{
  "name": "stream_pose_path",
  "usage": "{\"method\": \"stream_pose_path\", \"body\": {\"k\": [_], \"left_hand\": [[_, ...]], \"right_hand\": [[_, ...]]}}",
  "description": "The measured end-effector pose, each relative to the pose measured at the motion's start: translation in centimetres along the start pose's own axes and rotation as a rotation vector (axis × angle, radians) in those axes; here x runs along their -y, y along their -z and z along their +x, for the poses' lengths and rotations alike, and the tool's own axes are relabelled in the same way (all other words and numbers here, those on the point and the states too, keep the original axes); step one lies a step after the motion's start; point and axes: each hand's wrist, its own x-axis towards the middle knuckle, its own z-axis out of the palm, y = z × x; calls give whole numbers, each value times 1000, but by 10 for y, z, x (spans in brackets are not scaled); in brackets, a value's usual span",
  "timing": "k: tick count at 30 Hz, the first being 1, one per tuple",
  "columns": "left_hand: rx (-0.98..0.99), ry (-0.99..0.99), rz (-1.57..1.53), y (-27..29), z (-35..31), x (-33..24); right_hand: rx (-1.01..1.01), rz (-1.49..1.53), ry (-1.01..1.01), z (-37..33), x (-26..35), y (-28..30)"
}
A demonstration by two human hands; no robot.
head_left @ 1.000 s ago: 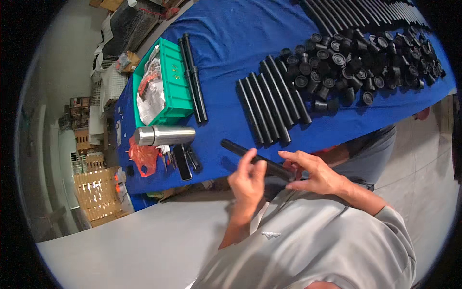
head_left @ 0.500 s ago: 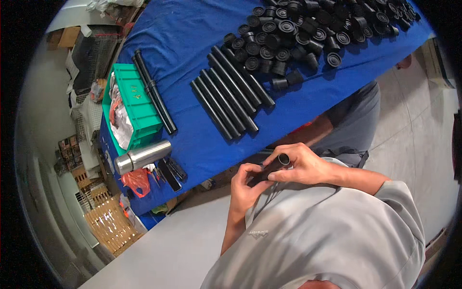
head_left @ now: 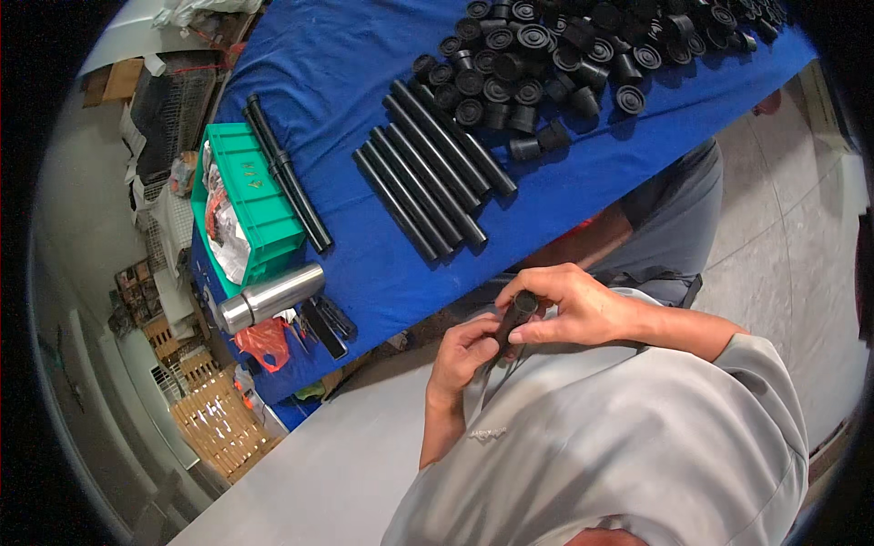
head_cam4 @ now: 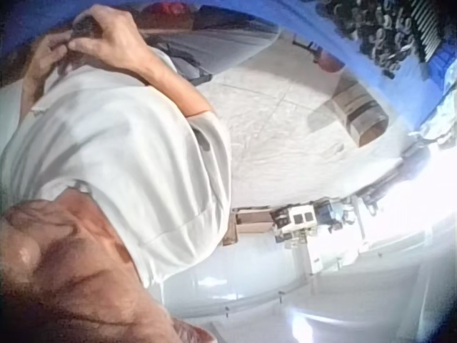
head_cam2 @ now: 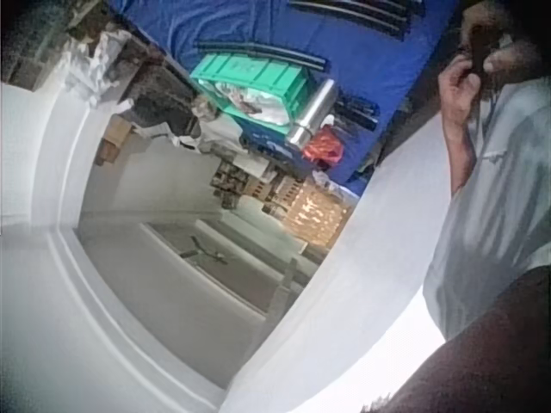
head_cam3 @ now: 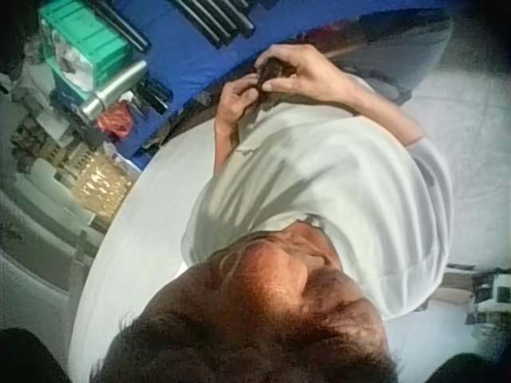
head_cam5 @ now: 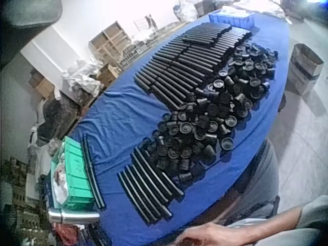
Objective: The person assembles tubes by attaching end caps onto the ends of black tubes by hand and placing the completed tubes into a plastic crate.
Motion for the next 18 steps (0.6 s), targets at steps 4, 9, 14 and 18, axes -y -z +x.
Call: {"method": "stream_pose_path", "body": {"k": [4, 9, 14, 18], "left_hand": [[-2, 42, -54, -8, 1, -9], [0, 66, -81, -8, -1, -8], [-252, -388, -282, -14, -1, -3], [-394, -563, -736, -16, 9, -22]], "right_hand": [[-2, 46, -11, 1, -5, -1], [12, 20, -25, 4, 1, -1], [-28, -195, 86, 1, -2, -3], [153, -156, 33, -2, 2, -3]]}}
